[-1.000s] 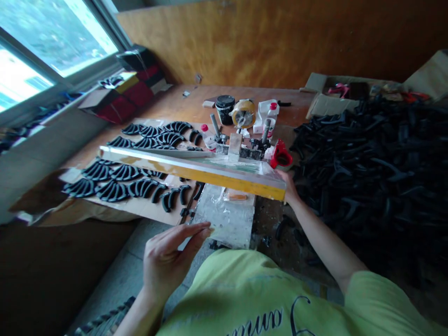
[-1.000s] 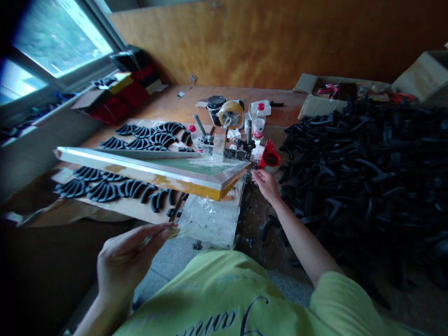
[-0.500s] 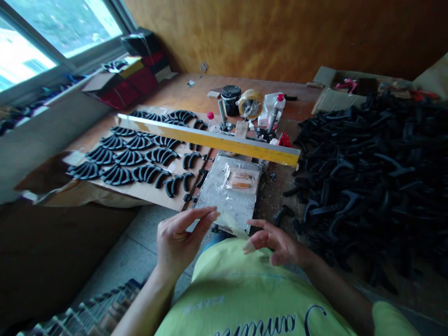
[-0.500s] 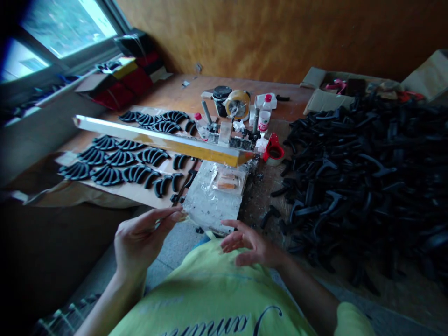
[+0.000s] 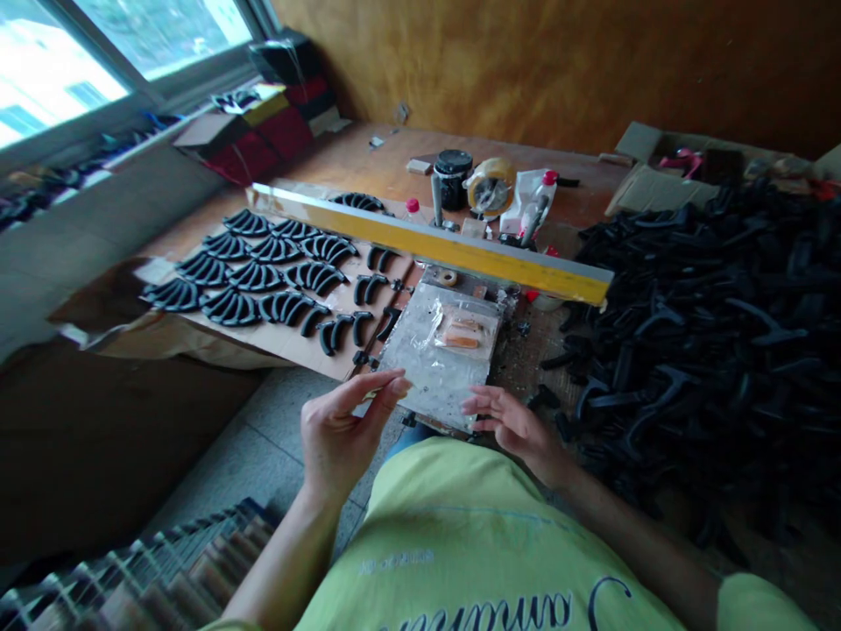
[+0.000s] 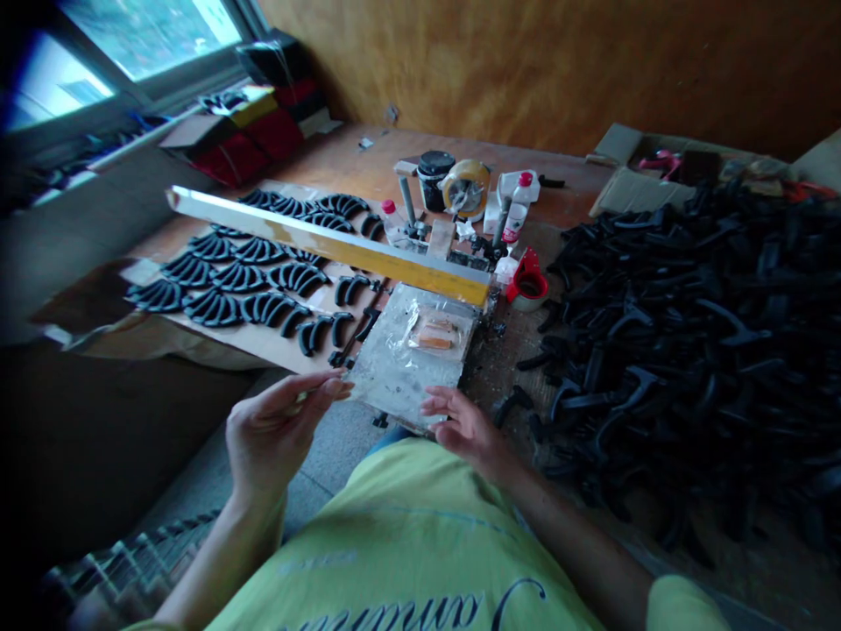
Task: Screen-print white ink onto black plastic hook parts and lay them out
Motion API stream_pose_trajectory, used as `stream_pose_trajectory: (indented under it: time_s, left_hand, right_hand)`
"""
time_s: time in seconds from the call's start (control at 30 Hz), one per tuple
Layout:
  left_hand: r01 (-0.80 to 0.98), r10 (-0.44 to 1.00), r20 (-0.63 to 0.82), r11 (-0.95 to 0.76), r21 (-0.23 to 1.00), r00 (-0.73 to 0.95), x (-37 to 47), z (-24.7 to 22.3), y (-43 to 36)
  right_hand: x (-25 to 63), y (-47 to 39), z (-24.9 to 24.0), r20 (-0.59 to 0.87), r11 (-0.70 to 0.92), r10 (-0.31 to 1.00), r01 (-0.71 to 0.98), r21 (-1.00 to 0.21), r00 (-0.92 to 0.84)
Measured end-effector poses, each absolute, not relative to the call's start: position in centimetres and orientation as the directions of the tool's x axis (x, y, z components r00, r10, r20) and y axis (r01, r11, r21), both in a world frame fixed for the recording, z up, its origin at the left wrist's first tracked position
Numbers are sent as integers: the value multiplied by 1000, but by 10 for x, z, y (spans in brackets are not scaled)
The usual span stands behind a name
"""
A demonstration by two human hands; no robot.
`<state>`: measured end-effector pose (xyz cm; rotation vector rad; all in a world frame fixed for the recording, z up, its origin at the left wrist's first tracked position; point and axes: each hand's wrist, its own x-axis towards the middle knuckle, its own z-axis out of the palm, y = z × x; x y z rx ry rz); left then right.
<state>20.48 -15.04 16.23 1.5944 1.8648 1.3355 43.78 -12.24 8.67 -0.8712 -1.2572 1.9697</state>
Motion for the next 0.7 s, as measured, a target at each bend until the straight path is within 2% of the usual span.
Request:
stream_pose_trajectory:
  time_s: [0.07,0.2,0.4,0.57,0.7]
  left_hand:
    - [580,898,313,-82,810,-310,205,165,-149]
    - [569,888,323,-88,818,-327,202,168,-145]
    - [482,884,263,-50,875,-387,199,158,-140]
    - [226,886,84,24,974,-456,208,138,-131]
    - [-17,871,-72,73,997,-487,214,120,-123]
  right_hand:
    - [426,-119,81,-195,-303,824,-124,-945,-532]
    - [411,-109,71,-211,-194,898,84,-977,-386]
    - [430,-87,69,-190,-133,912,178,-975,-363]
    - [455,-74,77,-230,-218,906,77,-973,-355]
    - [466,-66,86,-312,-308,896,62,-949,-315]
